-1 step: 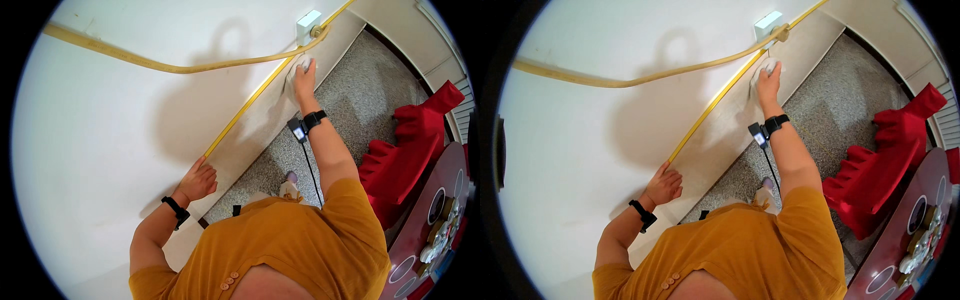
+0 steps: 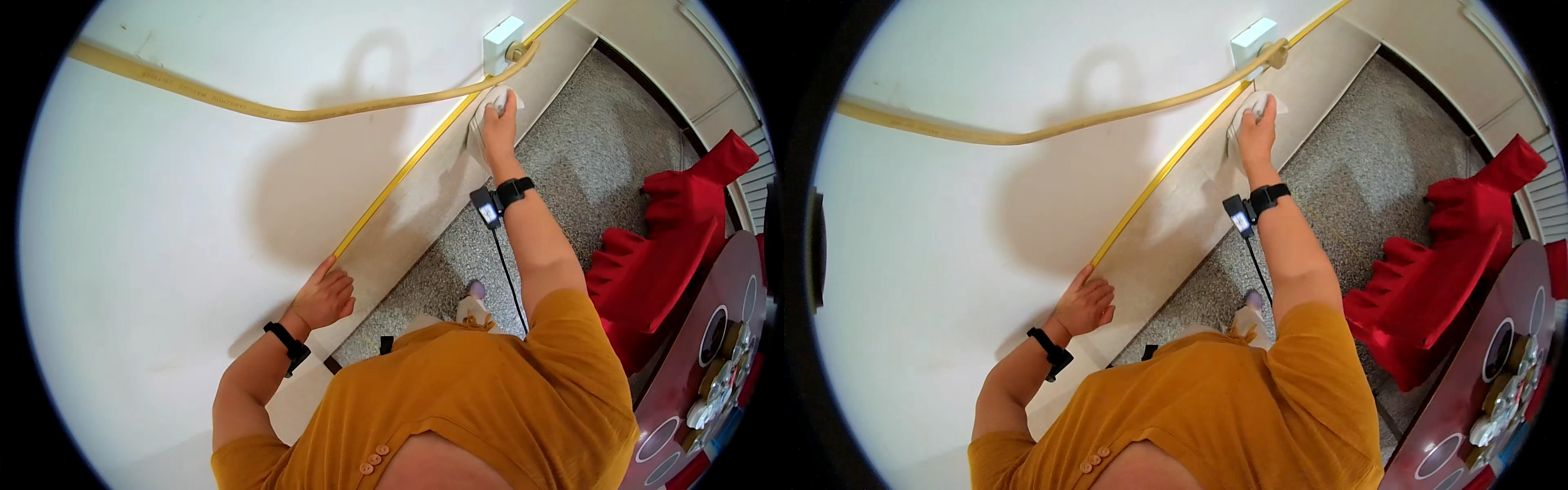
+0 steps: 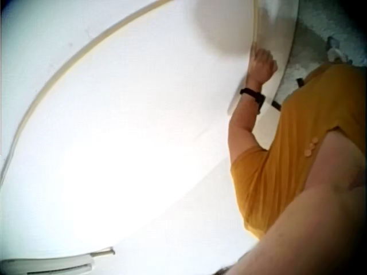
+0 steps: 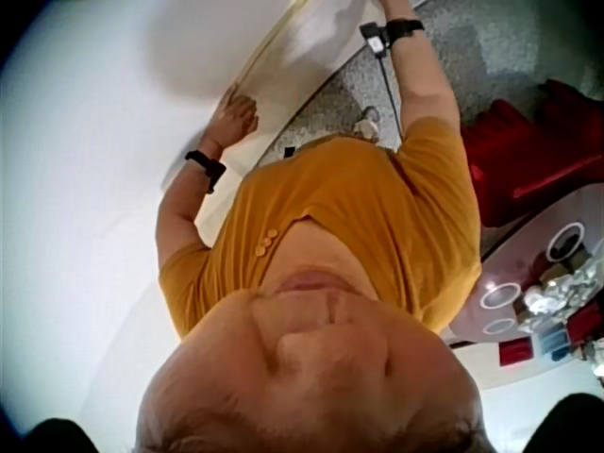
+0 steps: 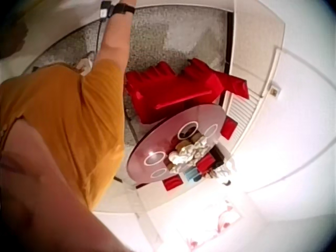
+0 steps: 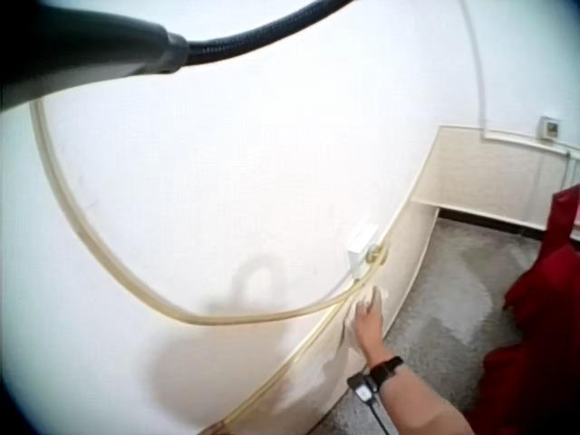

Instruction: The person wipes a circular table surface using a cloth, moving hot pot lids and dishes. The person then wipes a wall and a cable using the cloth.

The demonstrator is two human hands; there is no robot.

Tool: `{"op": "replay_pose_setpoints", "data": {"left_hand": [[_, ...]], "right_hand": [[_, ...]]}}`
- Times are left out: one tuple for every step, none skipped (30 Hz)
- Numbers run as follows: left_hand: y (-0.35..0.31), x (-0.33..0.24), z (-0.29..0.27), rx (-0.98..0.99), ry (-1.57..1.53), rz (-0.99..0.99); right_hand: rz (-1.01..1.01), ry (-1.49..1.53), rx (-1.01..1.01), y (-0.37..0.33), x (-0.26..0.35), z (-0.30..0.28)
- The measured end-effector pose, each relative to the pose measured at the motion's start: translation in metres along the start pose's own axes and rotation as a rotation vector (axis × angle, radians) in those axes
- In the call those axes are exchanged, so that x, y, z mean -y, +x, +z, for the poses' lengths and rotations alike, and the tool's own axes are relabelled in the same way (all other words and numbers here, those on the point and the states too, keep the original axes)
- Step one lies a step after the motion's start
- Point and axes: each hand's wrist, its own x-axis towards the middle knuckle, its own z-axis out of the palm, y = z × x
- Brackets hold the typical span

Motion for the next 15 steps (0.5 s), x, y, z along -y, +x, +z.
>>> {"op": "replay_pose_setpoints", "data": {"left_hand": [[-0.001, 0.0, -0.001, -0.004, 0.003, -0.003], [-0.002, 0.0, -0.001, -0.008, 0.006, -0.006], [-0.001, -0.001, 0.0, -0.011, 0.006, -0.005], [0.0, 0.0, 0.002, -0.019, 0.002, 0.004], [0.0, 0.0, 0.002, -0.027, -0.002, 0.012], [-0.001, 0.0, 0.001, -0.026, 0.002, 0.011], [0.0, -0.001, 0.002, -0.025, -0.006, 0.004], [0.001, -0.001, 0.001, -0.025, -0.013, -0.002], [0.0, -0.001, 0.001, -0.024, -0.013, 0.001], [0.0, -0.001, 0.001, -0.018, -0.011, 0.007], [0.0, -0.001, 0.001, -0.012, -0.011, 0.013], [-0.001, -0.002, 0.002, -0.014, -0.013, 0.01], [-0.003, -0.001, 0.002, -0.016, -0.005, 0.012], [-0.005, -0.001, 0.003, -0.019, 0.0, 0.015], [-0.003, -0.002, 0.001, -0.021, 0.0, 0.018]], "right_hand": [[0.066, 0.02, 0.082, 0.002, 0.003, -0.001], [0.131, 0.04, 0.163, 0.002, 0.007, -0.002], [0.128, 0.039, 0.161, -0.001, 0.001, -0.003], [0.131, -0.078, 0.153, -0.009, -0.01, -0.001], [0.135, -0.195, 0.144, -0.016, -0.021, -0.001], [0.191, -0.139, 0.149, -0.03, -0.024, 0.001], [0.19, -0.137, 0.143, -0.034, -0.03, 0.0], [0.255, -0.031, 0.169, -0.036, -0.036, -0.002], [0.322, 0.075, 0.198, -0.039, -0.033, -0.004], [0.323, 0.075, 0.194, -0.032, -0.03, -0.005], [0.387, 0.269, 0.209, -0.017, -0.026, -0.006], [0.449, 0.461, 0.229, -0.008, -0.015, -0.008], [0.451, 0.459, 0.234, -0.005, 0.003, -0.009], [0.38, 0.365, 0.212, -0.003, 0.024, -0.009], [0.306, 0.274, 0.183, -0.001, 0.036, -0.008]]}}
